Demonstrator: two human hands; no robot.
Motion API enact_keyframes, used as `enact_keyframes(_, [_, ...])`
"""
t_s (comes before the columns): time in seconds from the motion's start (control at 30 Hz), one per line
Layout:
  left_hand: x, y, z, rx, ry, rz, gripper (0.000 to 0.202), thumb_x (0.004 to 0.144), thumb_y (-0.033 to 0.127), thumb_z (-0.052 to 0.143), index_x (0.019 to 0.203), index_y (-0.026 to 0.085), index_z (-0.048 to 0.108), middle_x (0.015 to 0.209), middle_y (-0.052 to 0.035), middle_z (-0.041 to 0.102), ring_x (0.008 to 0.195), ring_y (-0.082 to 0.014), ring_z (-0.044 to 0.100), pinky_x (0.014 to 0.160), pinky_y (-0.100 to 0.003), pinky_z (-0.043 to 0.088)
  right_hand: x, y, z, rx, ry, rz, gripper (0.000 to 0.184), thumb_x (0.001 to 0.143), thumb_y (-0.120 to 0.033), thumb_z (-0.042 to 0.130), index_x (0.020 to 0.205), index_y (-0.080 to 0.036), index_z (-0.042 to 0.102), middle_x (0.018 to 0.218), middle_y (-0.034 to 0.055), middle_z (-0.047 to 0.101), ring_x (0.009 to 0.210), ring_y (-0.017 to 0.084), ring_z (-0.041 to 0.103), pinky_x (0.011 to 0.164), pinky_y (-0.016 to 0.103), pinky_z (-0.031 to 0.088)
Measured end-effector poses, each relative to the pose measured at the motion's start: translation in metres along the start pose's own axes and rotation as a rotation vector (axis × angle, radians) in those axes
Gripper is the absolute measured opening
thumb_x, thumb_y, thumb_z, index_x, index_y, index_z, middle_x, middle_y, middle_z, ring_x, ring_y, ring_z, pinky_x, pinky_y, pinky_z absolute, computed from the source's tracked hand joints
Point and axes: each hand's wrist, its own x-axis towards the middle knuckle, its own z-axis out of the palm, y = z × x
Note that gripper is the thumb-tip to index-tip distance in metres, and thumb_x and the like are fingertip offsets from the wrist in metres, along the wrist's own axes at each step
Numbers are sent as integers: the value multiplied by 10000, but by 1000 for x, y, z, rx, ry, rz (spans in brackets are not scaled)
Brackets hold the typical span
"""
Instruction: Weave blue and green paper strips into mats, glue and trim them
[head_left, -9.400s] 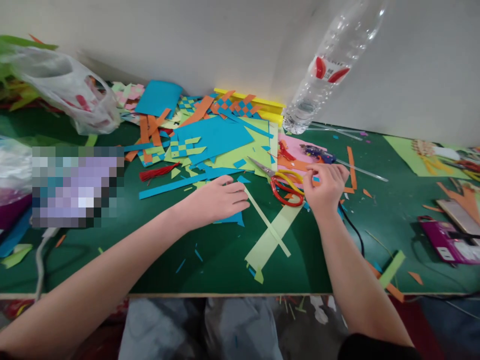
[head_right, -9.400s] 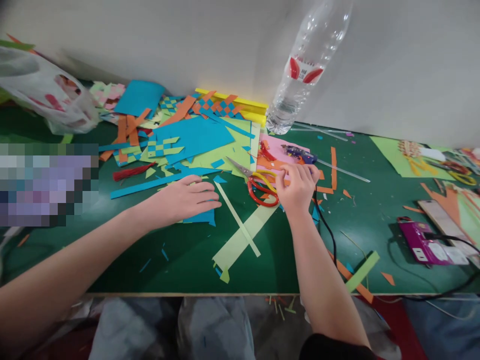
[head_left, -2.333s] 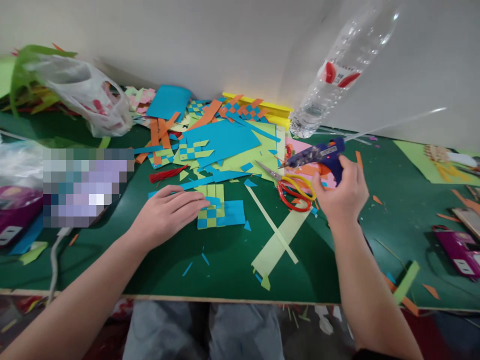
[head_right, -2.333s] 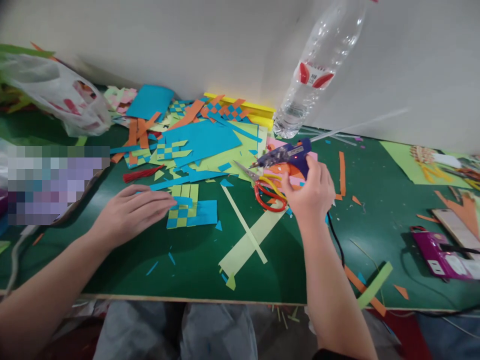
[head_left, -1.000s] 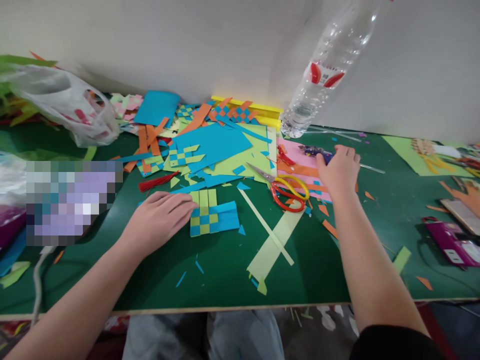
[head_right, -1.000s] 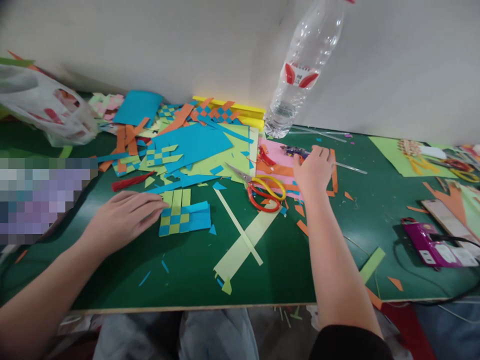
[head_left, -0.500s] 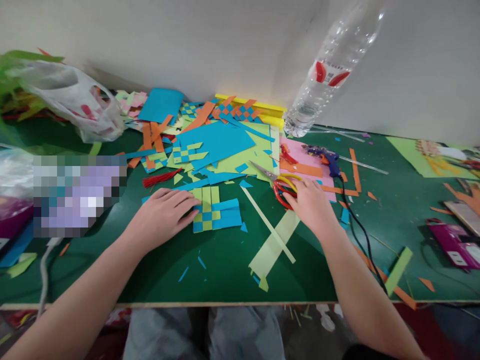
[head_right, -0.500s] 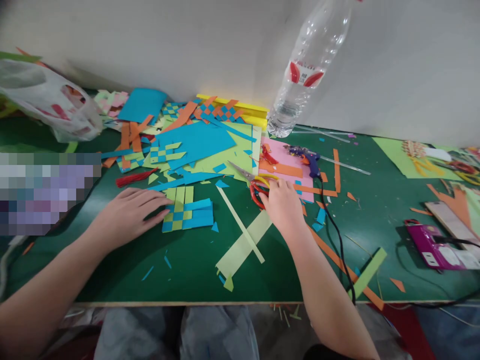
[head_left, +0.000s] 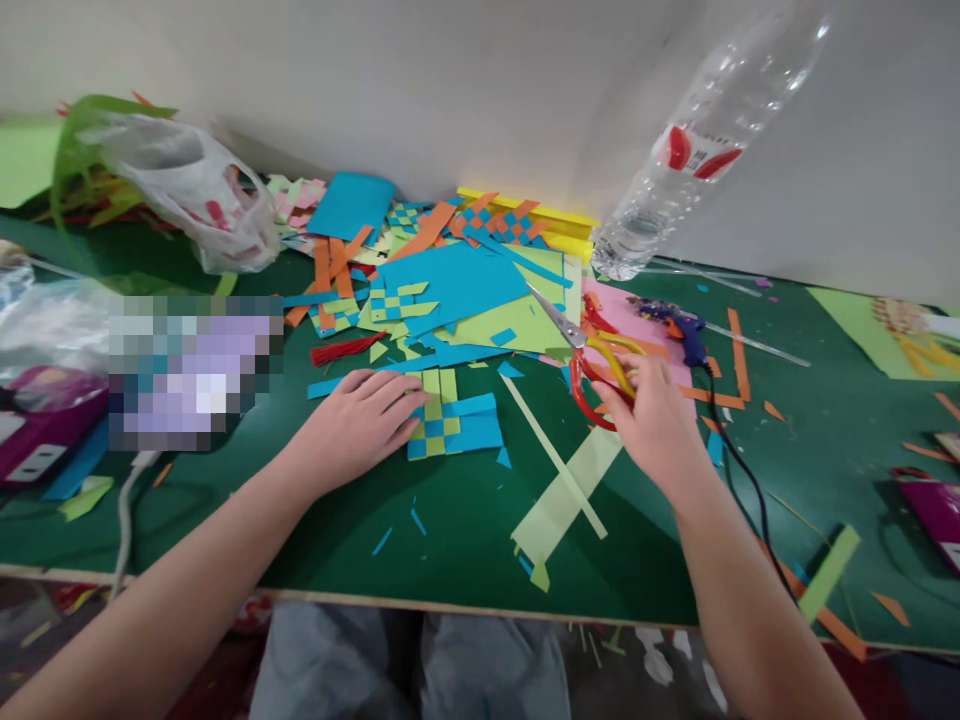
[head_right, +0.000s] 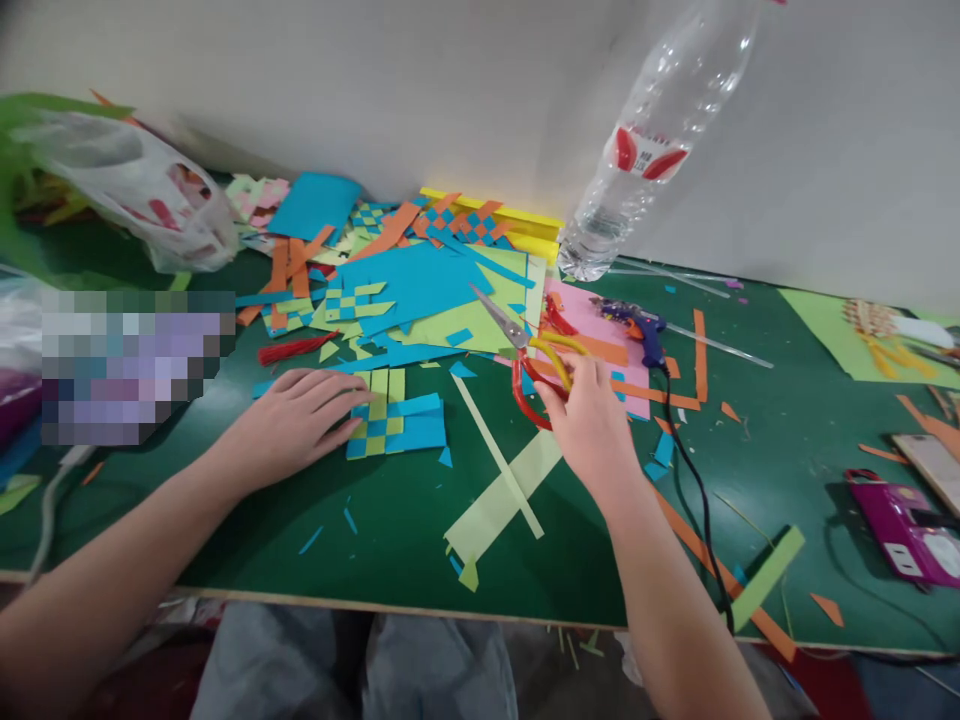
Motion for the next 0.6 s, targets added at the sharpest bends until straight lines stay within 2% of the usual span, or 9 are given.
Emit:
enact_keyframes(0.17, [2,2,-3,-69,12,-48,220,934,252,480,1072,195,642,1114,-69,677,1031,-248,615,844,-397,434,-11,-13,-8,101,-134,-73,429,825,-472,596,1146,-198,516,1085,121,663,954,292,652,716,380,508])
enact_keyframes(0.33, [0,1,-7,-135,38,-8,133,901,256,540,963,223,653,965,-26,702,915,-202,638,860,-372,414,-24,-35,-14,6,-312,-163,385,764,-524,634,962,-212,527,894,58,682,716,232,652,554,303,437])
enact_keyframes(0.47, [-2,0,-9,-152,34,26,95,897,281,561,877,235,640,869,4,694,836,-169,634,858,-355,397,-28,-44,-13,-79,-340,-223,342,771,-530,597,872,-213,519,732,27,652,543,189,595,462,266,320])
enact_keyframes(0.6, [-3,-2,-6,-181,7,36,141,891,364,579,880,239,644,857,-1,690,819,-171,636,859,-359,382,-29,-42,-11,-130,-355,-255,331,778,-528,589,851,-216,508,720,19,648,546,190,600,450,255,253])
